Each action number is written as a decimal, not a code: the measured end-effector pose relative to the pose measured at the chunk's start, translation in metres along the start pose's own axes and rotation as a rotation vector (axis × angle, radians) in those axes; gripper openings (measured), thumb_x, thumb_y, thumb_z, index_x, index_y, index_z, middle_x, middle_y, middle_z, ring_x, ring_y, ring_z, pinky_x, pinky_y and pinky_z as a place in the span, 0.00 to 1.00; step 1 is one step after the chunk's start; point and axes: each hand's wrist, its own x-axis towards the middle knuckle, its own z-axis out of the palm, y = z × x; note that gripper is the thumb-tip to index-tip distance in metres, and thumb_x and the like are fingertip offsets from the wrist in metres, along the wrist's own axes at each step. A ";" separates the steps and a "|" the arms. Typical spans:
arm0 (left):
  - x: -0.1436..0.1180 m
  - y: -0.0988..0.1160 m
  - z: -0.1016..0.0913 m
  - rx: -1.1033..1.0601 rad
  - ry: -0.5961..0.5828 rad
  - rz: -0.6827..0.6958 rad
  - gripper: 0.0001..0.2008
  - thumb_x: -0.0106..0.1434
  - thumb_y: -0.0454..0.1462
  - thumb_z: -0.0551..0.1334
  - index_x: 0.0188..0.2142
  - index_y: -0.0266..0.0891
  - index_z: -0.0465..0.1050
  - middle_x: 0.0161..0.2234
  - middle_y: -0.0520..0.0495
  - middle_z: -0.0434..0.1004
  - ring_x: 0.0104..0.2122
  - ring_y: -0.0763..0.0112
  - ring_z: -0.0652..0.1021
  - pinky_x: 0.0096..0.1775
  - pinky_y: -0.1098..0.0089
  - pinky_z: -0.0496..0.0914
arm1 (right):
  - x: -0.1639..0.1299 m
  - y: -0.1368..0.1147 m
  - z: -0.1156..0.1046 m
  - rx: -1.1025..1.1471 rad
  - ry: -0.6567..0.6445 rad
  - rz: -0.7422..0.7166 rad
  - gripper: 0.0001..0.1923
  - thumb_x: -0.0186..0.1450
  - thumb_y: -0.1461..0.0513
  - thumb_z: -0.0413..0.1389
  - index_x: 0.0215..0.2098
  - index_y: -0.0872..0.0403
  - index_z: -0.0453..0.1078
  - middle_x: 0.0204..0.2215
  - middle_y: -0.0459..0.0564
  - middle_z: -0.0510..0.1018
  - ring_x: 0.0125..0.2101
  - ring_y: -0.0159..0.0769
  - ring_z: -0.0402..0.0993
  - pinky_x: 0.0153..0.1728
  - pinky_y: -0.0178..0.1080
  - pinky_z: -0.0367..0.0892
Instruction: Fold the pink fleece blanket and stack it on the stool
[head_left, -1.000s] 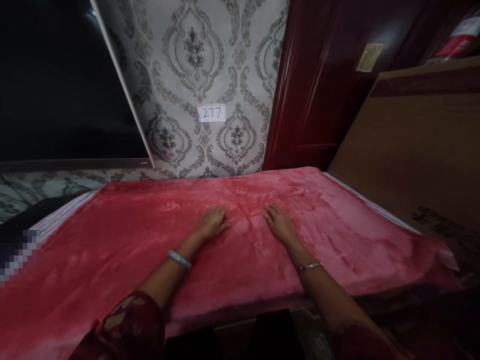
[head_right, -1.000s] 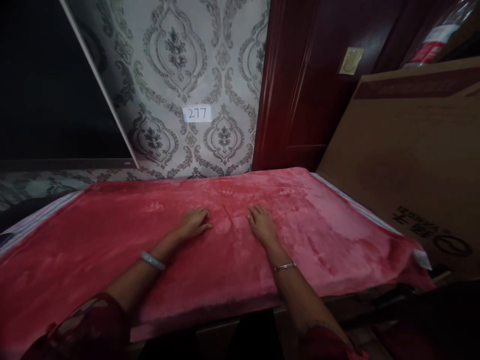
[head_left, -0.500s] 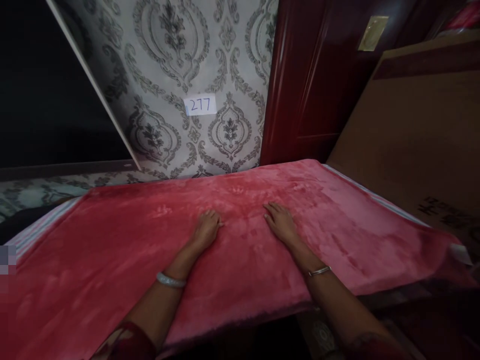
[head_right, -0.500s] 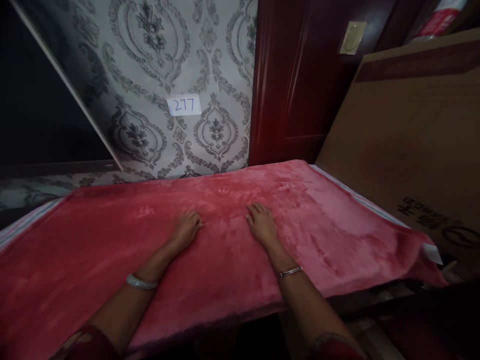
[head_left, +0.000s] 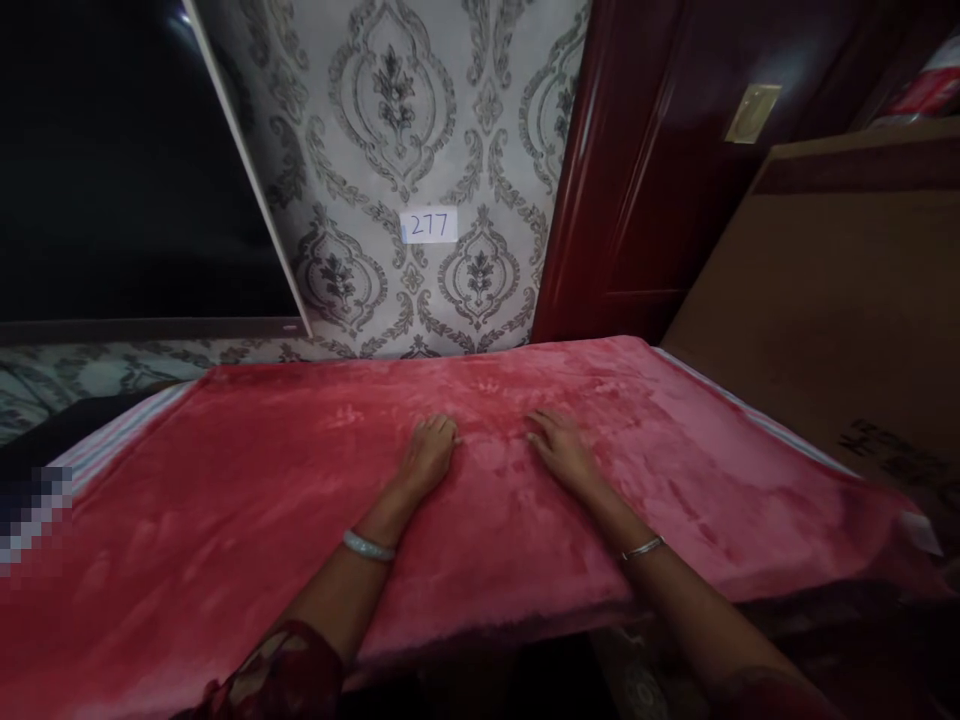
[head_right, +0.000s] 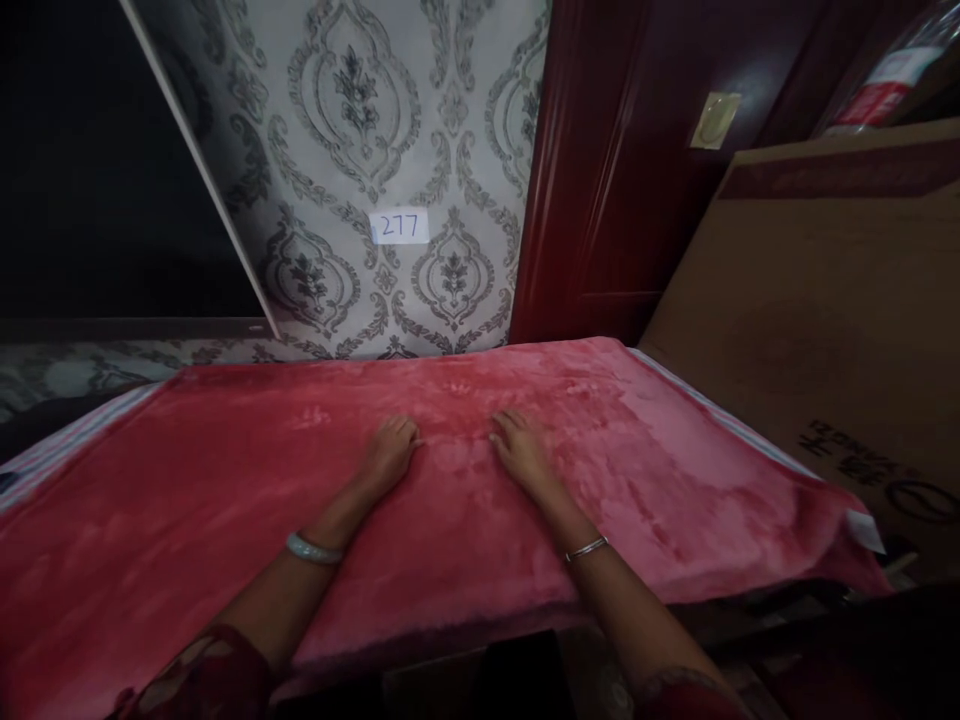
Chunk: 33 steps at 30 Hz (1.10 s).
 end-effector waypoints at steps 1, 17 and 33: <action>0.000 0.000 0.000 -0.006 -0.001 0.006 0.06 0.69 0.36 0.57 0.35 0.38 0.70 0.38 0.41 0.74 0.41 0.59 0.73 0.44 0.60 0.65 | 0.005 -0.011 -0.001 0.020 -0.027 -0.062 0.22 0.69 0.58 0.48 0.58 0.54 0.70 0.56 0.57 0.74 0.57 0.45 0.67 0.60 0.47 0.59; -0.009 0.005 0.011 -0.048 -0.050 0.059 0.09 0.69 0.40 0.58 0.39 0.36 0.72 0.40 0.42 0.76 0.43 0.61 0.74 0.47 0.61 0.68 | 0.017 -0.048 0.066 0.284 -0.041 -0.322 0.15 0.70 0.55 0.49 0.33 0.52 0.73 0.35 0.54 0.79 0.37 0.44 0.72 0.40 0.43 0.64; -0.091 -0.109 -0.102 0.096 -0.161 -0.220 0.12 0.64 0.30 0.53 0.34 0.37 0.76 0.38 0.40 0.80 0.40 0.64 0.77 0.47 0.65 0.69 | 0.017 -0.048 0.068 0.309 -0.036 -0.308 0.14 0.67 0.55 0.49 0.33 0.52 0.73 0.33 0.54 0.79 0.35 0.44 0.73 0.37 0.43 0.64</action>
